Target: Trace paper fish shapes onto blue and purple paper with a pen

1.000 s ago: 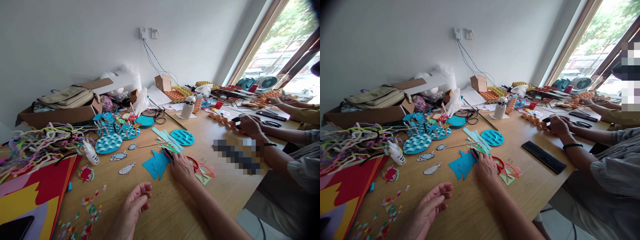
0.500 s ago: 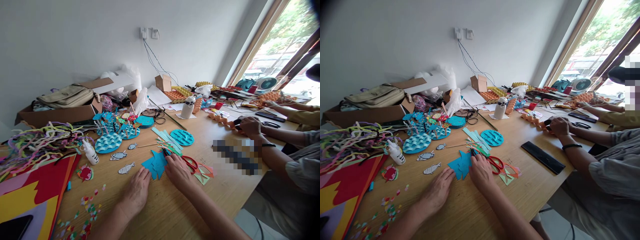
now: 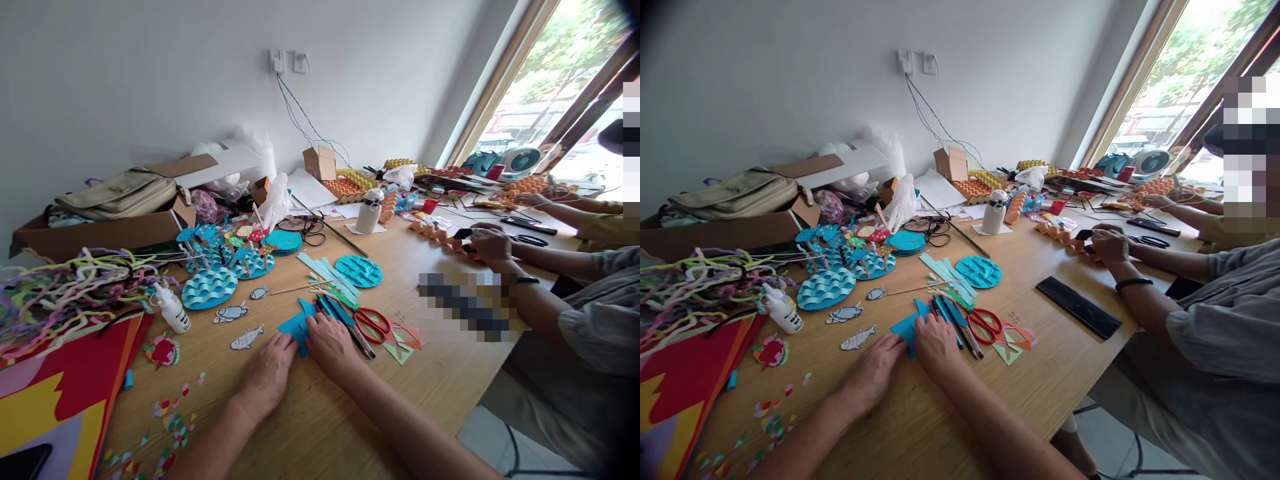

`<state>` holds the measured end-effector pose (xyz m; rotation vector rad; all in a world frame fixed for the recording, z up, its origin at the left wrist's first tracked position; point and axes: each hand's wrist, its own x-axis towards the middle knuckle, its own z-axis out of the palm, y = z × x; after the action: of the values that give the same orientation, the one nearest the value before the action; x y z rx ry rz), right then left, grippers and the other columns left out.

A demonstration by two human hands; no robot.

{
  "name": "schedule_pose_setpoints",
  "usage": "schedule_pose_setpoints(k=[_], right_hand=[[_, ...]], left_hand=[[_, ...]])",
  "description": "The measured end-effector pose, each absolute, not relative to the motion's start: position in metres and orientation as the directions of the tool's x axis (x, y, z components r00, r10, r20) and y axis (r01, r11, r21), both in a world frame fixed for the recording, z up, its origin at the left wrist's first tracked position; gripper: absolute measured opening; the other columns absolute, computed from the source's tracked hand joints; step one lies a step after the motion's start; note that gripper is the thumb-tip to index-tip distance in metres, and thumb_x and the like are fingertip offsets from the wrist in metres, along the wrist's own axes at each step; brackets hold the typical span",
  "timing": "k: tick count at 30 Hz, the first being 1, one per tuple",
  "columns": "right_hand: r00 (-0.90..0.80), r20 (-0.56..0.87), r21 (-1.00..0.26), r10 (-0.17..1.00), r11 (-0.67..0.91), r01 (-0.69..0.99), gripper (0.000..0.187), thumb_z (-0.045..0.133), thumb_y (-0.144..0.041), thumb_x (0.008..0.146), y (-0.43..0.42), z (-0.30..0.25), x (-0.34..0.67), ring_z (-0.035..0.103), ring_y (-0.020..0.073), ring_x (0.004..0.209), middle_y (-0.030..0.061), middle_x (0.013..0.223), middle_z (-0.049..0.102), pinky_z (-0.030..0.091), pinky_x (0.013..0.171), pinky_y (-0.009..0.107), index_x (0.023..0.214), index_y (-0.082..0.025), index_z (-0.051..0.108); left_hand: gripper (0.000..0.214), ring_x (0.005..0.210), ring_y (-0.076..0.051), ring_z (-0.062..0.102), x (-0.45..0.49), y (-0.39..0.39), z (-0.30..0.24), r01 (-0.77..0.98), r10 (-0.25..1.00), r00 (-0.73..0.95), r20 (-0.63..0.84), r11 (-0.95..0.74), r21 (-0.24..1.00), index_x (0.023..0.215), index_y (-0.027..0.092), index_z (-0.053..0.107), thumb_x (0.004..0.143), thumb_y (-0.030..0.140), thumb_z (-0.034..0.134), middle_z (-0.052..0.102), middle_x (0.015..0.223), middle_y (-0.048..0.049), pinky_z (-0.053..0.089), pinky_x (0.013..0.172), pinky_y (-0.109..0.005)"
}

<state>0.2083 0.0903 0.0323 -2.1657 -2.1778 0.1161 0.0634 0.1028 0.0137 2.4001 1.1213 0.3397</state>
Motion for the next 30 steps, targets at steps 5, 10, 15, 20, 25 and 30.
schedule_pose_setpoints(k=[5, 10, 15, 20, 25, 30], right_hand=[[0.033, 0.01, -0.129, 0.999, -0.032, 0.991, 0.014, 0.049, -0.019, 0.084, 0.094, 0.03, 0.21, 0.06, 0.0259, 0.088, 0.0132, 0.093, 0.064, 0.042, 0.07, 0.03, 0.092, -0.015, 0.06], [0.043, 0.046, -0.238, 0.998, -0.03, 0.971, 0.016, 0.046, -0.023, 0.085, 0.093, 0.029, 0.221, 0.061, 0.0226, 0.087, 0.0105, 0.091, 0.066, 0.04, 0.068, 0.027, 0.09, -0.016, 0.06], [0.042, 0.07, -0.403, 0.997, -0.01, 0.915, 0.019, 0.045, -0.026, 0.087, 0.096, 0.027, 0.24, 0.063, 0.0176, 0.082, 0.0055, 0.09, 0.069, 0.04, 0.066, 0.023, 0.096, -0.018, 0.06], [0.038, 0.096, -0.545, 0.995, 0.021, 0.838, 0.02, 0.046, -0.022, 0.085, 0.1, 0.023, 0.256, 0.063, 0.0136, 0.079, 0.002, 0.089, 0.069, 0.041, 0.066, 0.02, 0.099, -0.019, 0.06], [0.047, 0.106, -0.607, 0.993, 0.027, 0.794, 0.02, 0.048, -0.02, 0.083, 0.1, 0.024, 0.258, 0.062, 0.0141, 0.076, 0.0021, 0.086, 0.07, 0.041, 0.064, 0.021, 0.096, -0.018, 0.062], [0.051, 0.108, -0.631, 0.993, 0.029, 0.775, 0.02, 0.048, -0.018, 0.082, 0.099, 0.026, 0.255, 0.062, 0.0146, 0.073, 0.0022, 0.083, 0.07, 0.04, 0.063, 0.022, 0.096, -0.018, 0.063]], left_hand=[[0.034, 0.096, -0.021, 0.054, 0.064, 0.115, 0.022, 0.687, 0.77, 0.637, -0.025, -0.553, 0.472, 0.09, 0.019, 0.063, 0.079, -0.001, 0.037, 0.06, 0.098, -0.0072, 0.039, 0.087, -0.031], [0.032, 0.099, -0.018, 0.054, 0.067, 0.13, 0.023, 0.735, 0.805, 0.59, -0.051, -0.511, 0.447, 0.102, 0.018, 0.058, 0.08, 0.0, 0.043, 0.057, 0.104, -0.0062, 0.039, 0.087, -0.027], [0.025, 0.106, -0.021, 0.05, 0.072, 0.142, 0.022, 0.797, 0.841, 0.535, -0.082, -0.471, 0.377, 0.104, 0.02, 0.056, 0.079, 0.013, 0.057, 0.055, 0.108, -0.0064, 0.037, 0.092, -0.03], [0.029, 0.105, -0.025, 0.05, 0.083, 0.147, 0.027, 0.854, 0.857, 0.493, -0.148, -0.444, 0.273, 0.099, 0.015, 0.057, 0.075, 0.025, 0.068, 0.054, 0.107, -0.0084, 0.039, 0.09, -0.036], [0.026, 0.097, -0.022, 0.056, 0.09, 0.155, 0.027, 0.873, 0.845, 0.483, -0.23, -0.442, 0.208, 0.106, 0.014, 0.056, 0.087, 0.032, 0.056, 0.057, 0.108, -0.0072, 0.046, 0.083, -0.043], [0.026, 0.099, -0.023, 0.055, 0.091, 0.159, 0.025, 0.868, 0.838, 0.493, -0.232, -0.459, 0.187, 0.107, 0.014, 0.056, 0.088, 0.032, 0.056, 0.056, 0.111, -0.0078, 0.046, 0.084, -0.044]])
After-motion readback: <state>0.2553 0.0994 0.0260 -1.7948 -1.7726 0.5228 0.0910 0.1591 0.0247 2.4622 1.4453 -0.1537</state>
